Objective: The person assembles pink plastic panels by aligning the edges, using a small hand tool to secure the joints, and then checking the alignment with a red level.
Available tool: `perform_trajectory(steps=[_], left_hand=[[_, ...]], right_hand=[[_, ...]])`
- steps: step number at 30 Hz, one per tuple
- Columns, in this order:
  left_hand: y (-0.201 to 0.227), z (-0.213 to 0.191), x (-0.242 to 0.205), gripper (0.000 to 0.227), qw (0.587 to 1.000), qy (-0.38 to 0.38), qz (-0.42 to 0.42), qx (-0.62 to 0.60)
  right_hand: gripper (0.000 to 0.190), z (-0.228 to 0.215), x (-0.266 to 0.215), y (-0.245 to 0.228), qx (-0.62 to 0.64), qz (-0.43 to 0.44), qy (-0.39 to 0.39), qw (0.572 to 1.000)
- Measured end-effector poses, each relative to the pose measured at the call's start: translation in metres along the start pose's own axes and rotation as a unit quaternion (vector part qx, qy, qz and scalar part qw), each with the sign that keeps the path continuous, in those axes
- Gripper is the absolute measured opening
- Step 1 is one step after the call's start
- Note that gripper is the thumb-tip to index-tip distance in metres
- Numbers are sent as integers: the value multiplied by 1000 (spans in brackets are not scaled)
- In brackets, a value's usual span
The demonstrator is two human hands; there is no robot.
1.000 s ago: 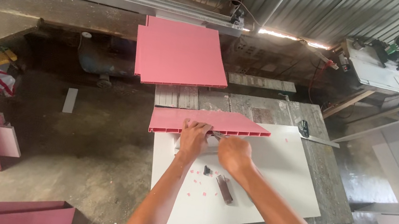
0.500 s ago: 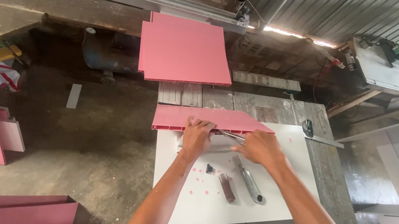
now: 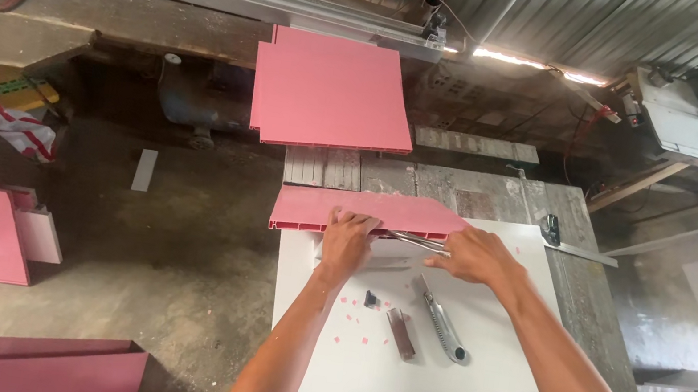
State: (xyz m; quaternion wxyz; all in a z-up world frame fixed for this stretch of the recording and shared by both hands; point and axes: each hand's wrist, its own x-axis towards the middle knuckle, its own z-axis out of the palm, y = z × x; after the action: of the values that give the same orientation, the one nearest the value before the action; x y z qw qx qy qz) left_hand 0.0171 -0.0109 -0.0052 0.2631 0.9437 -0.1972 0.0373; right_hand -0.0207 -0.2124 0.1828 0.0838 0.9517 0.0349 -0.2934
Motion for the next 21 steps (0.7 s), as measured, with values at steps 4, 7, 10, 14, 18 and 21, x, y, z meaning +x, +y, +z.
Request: perform_trajectory(steps=[4, 7, 10, 14, 18, 21], left_hand=[[-6, 11, -1, 28, 1000, 7, 1, -2], [-3, 8, 0, 25, 1000, 8, 2, -25], [-6, 15, 0, 25, 1000, 12, -9, -6], [-3, 16, 4, 25, 1000, 24, 6, -7], [3, -10, 2, 42, 999, -34, 21, 9], [-5, 14, 1, 27, 985, 155, 68, -19]], right_hand=[[64, 5, 1, 4, 9, -2, -1, 1000], [66, 6, -1, 2, 11, -7, 12, 1000], [50, 2, -7, -17, -2, 7, -3, 1000], [50, 11, -24, -37, -25, 21, 4, 999], [50, 3, -79, -62, -7, 140, -62, 988], [57, 17, -99, -45, 13, 137, -97, 986]])
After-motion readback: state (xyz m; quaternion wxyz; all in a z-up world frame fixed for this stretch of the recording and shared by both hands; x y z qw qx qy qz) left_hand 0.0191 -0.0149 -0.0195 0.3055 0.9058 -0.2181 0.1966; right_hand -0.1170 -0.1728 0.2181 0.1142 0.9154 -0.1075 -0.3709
